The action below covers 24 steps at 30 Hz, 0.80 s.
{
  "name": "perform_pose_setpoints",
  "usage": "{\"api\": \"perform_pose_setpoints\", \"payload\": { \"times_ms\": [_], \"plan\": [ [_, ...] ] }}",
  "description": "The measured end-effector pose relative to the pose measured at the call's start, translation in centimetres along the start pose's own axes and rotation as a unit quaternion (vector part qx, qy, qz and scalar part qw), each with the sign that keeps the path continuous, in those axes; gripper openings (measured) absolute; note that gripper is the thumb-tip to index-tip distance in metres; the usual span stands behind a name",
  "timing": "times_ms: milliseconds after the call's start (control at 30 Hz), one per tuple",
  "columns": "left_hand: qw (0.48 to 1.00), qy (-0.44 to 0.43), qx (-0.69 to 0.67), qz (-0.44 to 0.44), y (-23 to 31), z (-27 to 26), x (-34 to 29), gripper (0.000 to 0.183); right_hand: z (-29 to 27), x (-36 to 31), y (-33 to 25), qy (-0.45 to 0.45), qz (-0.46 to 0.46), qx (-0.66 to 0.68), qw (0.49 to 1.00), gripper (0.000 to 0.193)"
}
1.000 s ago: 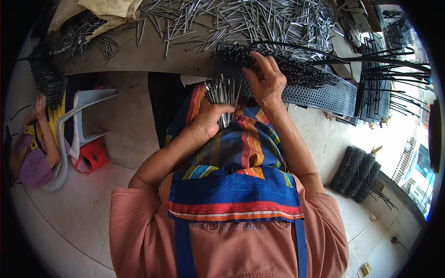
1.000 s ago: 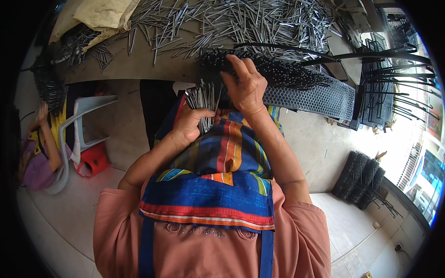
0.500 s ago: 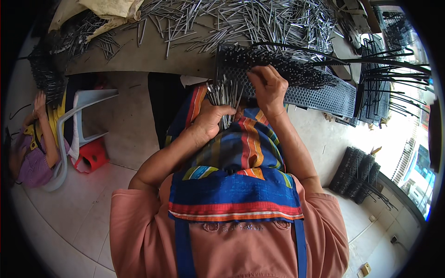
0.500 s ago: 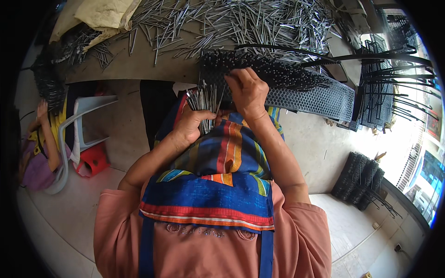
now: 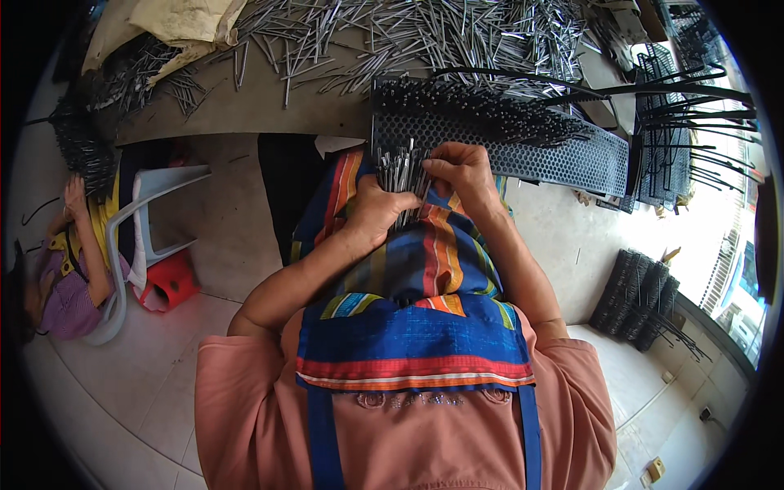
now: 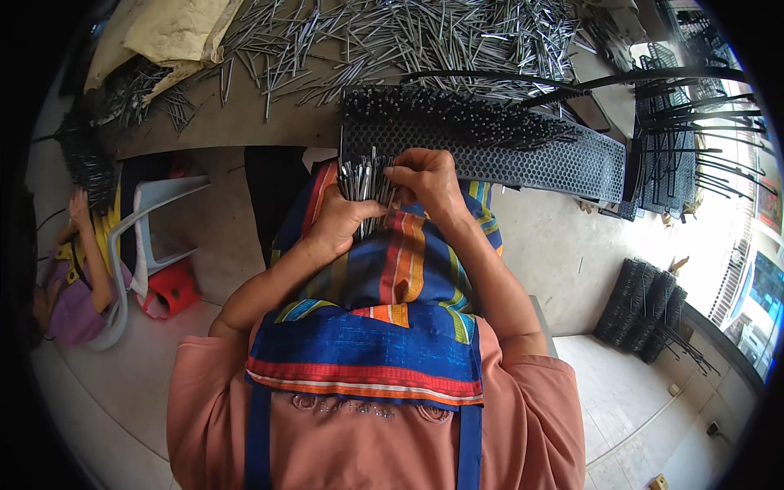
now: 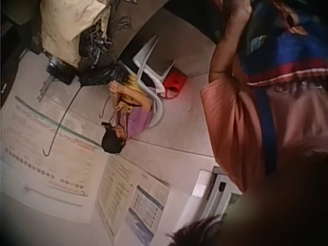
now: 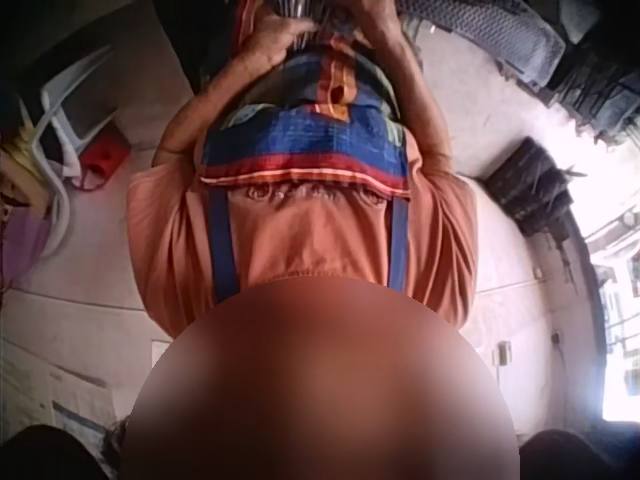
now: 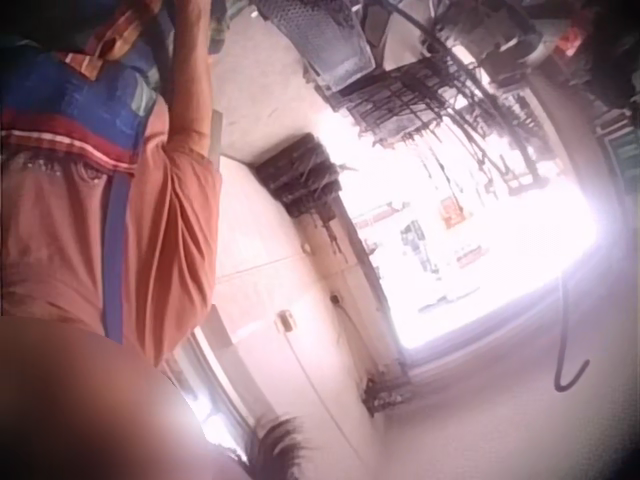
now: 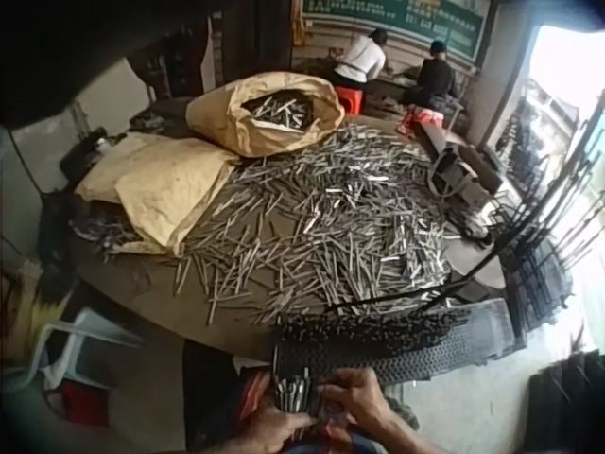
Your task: Arranging and inserting thin metal pins into a black grid mat.
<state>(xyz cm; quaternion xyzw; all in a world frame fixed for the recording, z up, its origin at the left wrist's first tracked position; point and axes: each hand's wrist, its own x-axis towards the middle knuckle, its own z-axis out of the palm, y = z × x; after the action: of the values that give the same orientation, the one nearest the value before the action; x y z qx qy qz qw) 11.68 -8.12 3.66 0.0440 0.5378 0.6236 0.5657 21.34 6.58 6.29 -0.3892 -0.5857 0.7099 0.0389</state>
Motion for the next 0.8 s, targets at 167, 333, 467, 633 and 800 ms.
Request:
{"api": "perform_pose_setpoints", "payload": {
  "times_ms": [167,333,467,633,800],
  "plan": [
    [0.997,0.046,0.033,0.049,-0.7,0.1,0.3,0.020,0.0,-0.2,0.4,0.036,0.010,0.002,0.999,0.006],
    [0.979,-0.017,-0.081,-0.189,0.8,-1.1,1.0,0.029,-1.3,0.1,-0.4,0.204,-0.231,0.043,0.950,0.003],
    [0.979,-0.053,-0.125,-0.149,0.5,-0.8,0.9,0.033,-1.5,1.8,-1.9,0.226,-0.353,-0.024,0.908,0.008],
    [0.978,-0.019,-0.140,-0.153,-0.2,-1.0,1.4,0.025,-1.7,3.1,-1.1,0.241,-0.398,-0.130,0.875,0.009],
    [0.986,-0.002,-0.113,-0.121,0.2,-0.5,1.2,0.029,-1.6,3.2,-1.1,0.235,-0.399,-0.138,0.875,0.012]
  ]
}}
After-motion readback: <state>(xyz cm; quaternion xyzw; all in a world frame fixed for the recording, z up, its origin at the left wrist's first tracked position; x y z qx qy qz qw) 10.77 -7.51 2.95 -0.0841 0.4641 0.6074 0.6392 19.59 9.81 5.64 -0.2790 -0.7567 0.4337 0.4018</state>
